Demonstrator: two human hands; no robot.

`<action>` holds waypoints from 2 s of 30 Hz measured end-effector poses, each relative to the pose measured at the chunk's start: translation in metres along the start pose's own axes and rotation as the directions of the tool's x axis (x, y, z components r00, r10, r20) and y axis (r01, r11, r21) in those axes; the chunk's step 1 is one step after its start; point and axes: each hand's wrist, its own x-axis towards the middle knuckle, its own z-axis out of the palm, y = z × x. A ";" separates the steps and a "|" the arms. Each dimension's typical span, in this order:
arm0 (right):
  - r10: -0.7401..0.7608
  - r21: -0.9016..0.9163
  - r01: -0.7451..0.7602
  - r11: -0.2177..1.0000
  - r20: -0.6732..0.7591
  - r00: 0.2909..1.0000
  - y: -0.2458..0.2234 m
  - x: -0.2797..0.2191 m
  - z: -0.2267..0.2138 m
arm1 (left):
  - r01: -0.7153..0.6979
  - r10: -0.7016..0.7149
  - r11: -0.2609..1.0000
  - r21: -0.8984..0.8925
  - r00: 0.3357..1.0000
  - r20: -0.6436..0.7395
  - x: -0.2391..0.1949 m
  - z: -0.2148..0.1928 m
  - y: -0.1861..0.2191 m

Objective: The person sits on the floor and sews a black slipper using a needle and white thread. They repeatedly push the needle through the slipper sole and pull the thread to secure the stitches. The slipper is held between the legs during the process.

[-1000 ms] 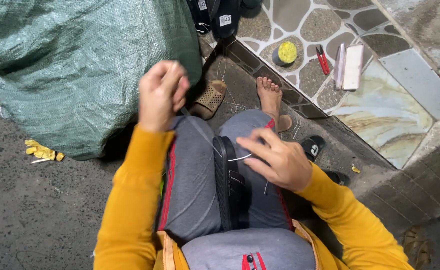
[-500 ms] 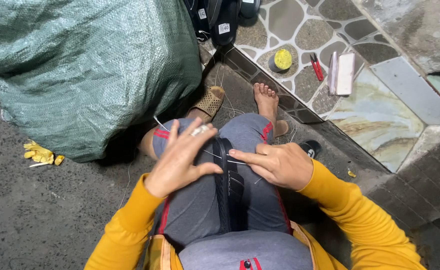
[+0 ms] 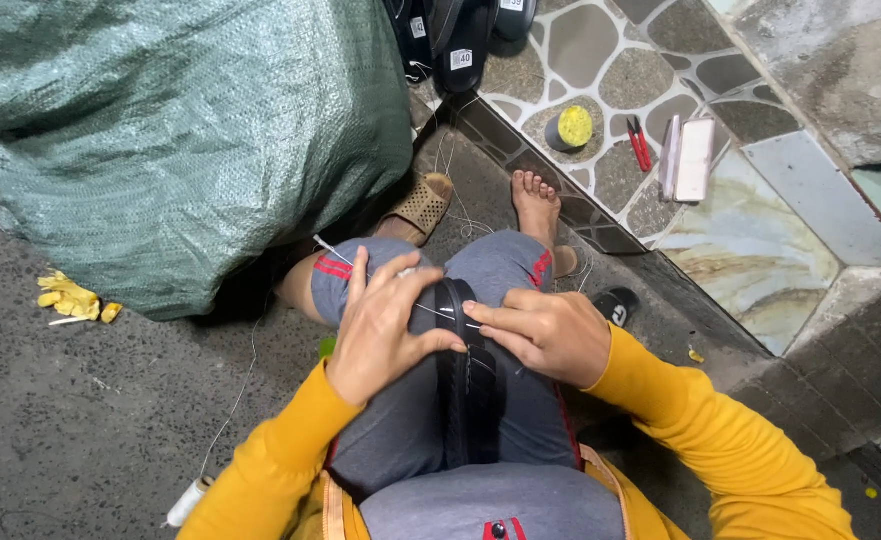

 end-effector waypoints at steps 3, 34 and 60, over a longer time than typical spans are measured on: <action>-0.008 0.016 0.008 1.000 -0.015 1.000 -0.001 -0.002 -0.003 | -0.067 0.074 0.990 0.124 0.996 -0.059 -0.025 -0.004 0.002; 0.104 -0.053 -0.092 0.994 0.642 0.760 0.058 -0.024 -0.079 | -0.160 0.213 0.878 0.450 0.974 -0.071 -0.009 0.003 0.008; 0.163 0.108 -0.175 0.979 0.109 0.981 0.017 -0.043 -0.031 | -0.304 0.320 0.941 0.145 0.943 -0.094 0.010 0.020 0.033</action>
